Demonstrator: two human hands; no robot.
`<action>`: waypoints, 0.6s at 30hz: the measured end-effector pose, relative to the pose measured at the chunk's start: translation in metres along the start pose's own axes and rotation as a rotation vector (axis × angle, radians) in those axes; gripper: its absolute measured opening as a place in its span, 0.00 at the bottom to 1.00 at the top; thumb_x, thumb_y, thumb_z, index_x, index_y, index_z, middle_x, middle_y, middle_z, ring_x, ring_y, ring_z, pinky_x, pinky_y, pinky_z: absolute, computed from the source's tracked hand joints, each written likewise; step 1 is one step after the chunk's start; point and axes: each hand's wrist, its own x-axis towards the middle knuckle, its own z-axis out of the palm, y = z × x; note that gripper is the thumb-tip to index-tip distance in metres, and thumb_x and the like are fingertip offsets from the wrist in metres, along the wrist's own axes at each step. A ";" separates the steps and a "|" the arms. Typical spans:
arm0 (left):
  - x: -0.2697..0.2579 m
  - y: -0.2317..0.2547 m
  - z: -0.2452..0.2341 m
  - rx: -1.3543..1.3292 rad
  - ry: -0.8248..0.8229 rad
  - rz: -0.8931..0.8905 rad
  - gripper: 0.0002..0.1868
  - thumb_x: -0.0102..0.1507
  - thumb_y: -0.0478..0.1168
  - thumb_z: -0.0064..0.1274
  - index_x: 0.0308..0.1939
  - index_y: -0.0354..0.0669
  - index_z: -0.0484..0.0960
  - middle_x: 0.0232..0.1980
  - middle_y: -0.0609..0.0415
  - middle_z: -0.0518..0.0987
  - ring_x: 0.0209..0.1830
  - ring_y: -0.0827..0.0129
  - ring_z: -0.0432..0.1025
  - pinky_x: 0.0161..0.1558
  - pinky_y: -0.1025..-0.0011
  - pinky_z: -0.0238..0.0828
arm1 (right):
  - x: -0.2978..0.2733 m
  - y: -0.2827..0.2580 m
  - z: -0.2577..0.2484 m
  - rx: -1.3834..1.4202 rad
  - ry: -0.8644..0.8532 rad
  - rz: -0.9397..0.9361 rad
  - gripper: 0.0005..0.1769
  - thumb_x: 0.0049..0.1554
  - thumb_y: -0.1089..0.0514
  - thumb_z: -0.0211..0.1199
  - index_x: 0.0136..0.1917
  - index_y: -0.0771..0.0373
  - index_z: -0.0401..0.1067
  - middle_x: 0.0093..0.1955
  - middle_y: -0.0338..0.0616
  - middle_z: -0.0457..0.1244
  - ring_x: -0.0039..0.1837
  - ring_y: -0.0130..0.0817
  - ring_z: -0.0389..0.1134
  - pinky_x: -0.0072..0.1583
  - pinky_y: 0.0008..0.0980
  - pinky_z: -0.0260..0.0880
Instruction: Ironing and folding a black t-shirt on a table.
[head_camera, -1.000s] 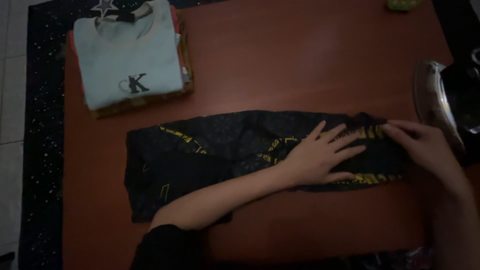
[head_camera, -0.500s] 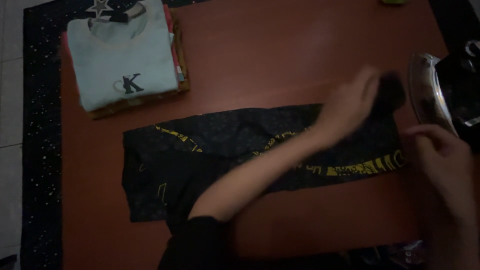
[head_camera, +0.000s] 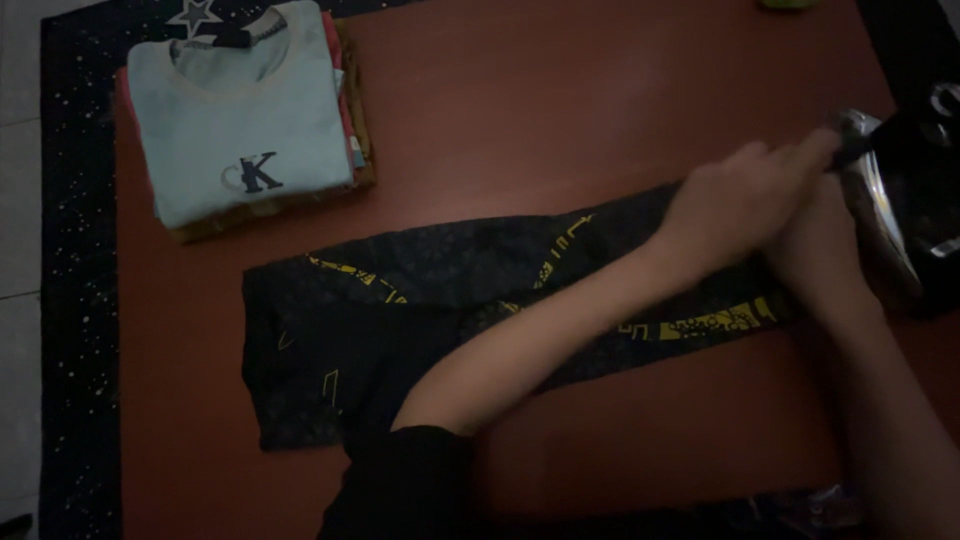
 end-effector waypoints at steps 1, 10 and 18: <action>-0.011 0.002 0.008 0.016 0.009 0.034 0.14 0.75 0.41 0.48 0.65 0.55 0.71 0.33 0.55 0.79 0.31 0.67 0.75 0.24 0.69 0.69 | 0.002 0.028 0.015 -0.118 0.009 -0.039 0.09 0.70 0.65 0.57 0.57 0.77 0.68 0.53 0.63 0.67 0.54 0.54 0.70 0.53 0.47 0.70; -0.079 0.015 -0.027 -0.089 -0.251 0.177 0.28 0.67 0.59 0.45 0.61 0.42 0.73 0.63 0.43 0.77 0.65 0.50 0.70 0.62 0.54 0.68 | -0.026 0.060 -0.011 0.240 0.132 0.036 0.22 0.72 0.58 0.53 0.76 0.64 0.65 0.61 0.59 0.68 0.60 0.50 0.70 0.60 0.39 0.70; -0.073 -0.042 -0.253 0.071 -0.479 0.065 0.17 0.67 0.43 0.55 0.58 0.42 0.82 0.65 0.47 0.78 0.67 0.51 0.70 0.68 0.51 0.64 | -0.016 0.014 -0.014 -0.026 0.208 -0.161 0.24 0.73 0.52 0.57 0.77 0.65 0.67 0.71 0.61 0.63 0.71 0.57 0.65 0.68 0.49 0.66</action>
